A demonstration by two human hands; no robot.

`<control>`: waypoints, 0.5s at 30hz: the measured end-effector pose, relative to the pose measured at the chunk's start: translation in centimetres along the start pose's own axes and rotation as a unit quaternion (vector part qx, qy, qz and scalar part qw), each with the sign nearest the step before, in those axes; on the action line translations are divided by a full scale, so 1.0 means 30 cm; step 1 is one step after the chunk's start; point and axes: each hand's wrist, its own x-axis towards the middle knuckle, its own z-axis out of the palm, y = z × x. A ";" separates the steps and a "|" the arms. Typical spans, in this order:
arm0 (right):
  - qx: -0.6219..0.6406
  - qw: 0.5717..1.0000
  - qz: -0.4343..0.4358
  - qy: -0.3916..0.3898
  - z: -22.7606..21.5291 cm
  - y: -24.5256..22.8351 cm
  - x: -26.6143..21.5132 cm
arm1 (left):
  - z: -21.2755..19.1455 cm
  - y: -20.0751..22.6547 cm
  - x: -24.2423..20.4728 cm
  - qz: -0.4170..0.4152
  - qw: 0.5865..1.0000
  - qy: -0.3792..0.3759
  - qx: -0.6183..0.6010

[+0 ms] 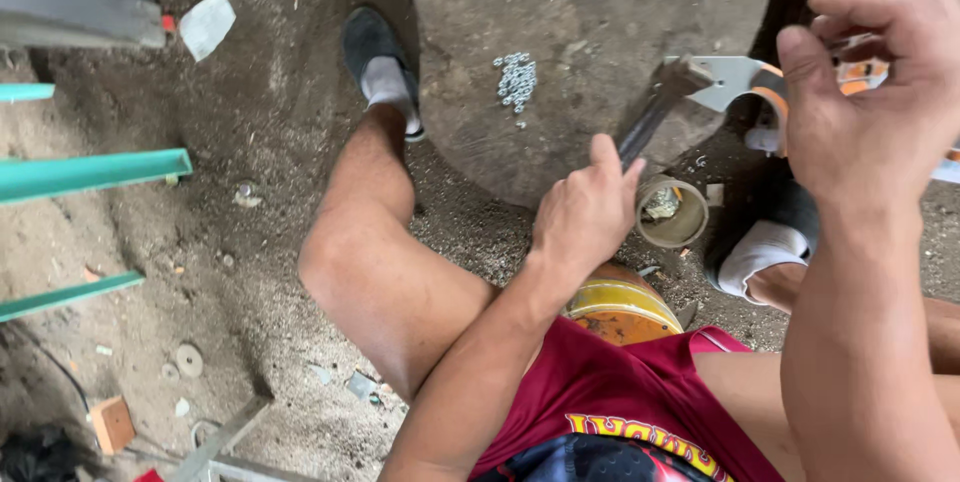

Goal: The person sits on the ground and uses a hammer to drive metal rivets into the holes of slipper soles, securing the metal plates to the orange and grey soles. The person repeatedly picks up soles from a nearby crate, aligns them on a wooden stump, and hammers the rivets into place.

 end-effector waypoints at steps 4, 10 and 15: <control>0.039 0.988 -0.083 -0.123 0.124 -0.147 0.069 | 0.009 0.003 -0.013 -0.010 1.000 -0.012 0.007; -0.047 0.968 -0.067 -0.239 0.505 -0.146 0.160 | 0.009 -0.021 0.002 -0.020 0.997 -0.059 -0.033; -0.039 0.975 -0.022 -0.219 0.567 -0.095 0.118 | 0.053 -0.060 0.009 -0.049 0.994 -0.097 -0.018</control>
